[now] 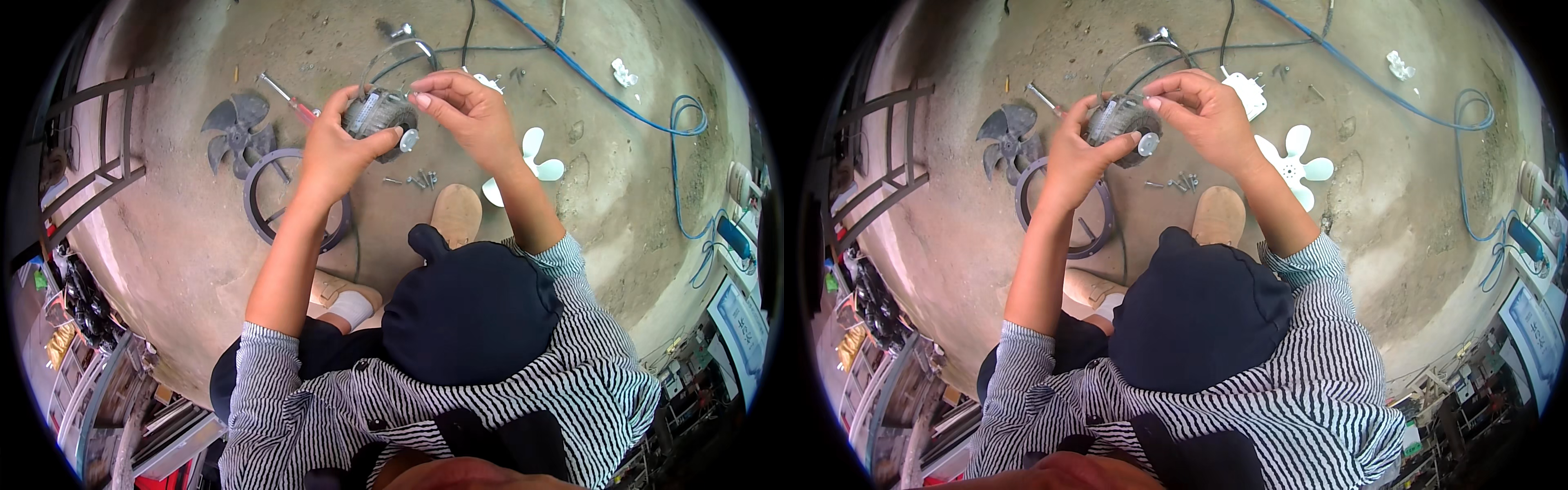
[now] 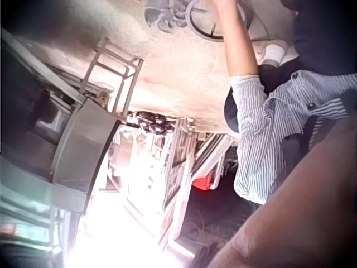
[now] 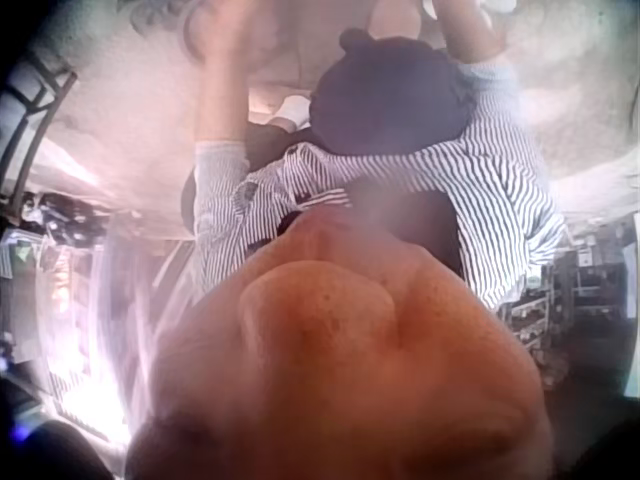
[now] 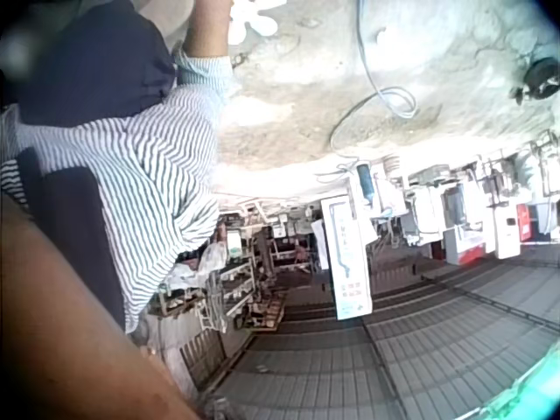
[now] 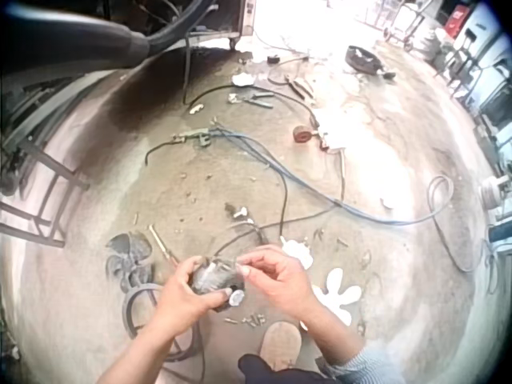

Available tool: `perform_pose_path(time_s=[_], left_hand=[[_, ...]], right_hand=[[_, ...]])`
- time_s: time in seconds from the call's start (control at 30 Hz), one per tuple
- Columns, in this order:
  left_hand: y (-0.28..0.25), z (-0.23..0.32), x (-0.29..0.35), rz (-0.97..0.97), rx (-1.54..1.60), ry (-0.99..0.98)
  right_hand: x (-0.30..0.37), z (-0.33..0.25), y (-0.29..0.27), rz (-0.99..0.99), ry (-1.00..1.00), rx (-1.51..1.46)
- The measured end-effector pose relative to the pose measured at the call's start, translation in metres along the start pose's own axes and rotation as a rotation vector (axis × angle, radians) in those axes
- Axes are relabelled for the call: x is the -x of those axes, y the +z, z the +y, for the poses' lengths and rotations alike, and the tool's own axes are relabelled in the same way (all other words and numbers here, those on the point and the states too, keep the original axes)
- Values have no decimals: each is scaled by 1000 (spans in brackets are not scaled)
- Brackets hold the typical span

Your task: The person assembles a fan motor by hand, inserting and tightening multiple screws into the motor housing. They then pick up a white plastic fan blade hub and a black metal fan cage, aligning them together to prepare for further assembly.

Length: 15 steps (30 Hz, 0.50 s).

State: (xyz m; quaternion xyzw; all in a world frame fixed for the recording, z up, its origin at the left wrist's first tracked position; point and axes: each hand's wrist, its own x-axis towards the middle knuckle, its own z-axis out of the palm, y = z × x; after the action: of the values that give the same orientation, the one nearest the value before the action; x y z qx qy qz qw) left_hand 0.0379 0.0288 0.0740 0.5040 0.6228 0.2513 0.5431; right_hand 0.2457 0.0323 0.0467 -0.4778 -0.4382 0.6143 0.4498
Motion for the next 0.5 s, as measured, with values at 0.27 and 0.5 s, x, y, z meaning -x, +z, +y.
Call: perform_pose_path(time_s=[0.27,0.5], left_hand=[[-5,7,5,-28,-5,-17],[-5,4,5,-28,-6,-1]], right_hand=[[6,-4,16,17,-298,306],[8,0,19,94,-250,289]])
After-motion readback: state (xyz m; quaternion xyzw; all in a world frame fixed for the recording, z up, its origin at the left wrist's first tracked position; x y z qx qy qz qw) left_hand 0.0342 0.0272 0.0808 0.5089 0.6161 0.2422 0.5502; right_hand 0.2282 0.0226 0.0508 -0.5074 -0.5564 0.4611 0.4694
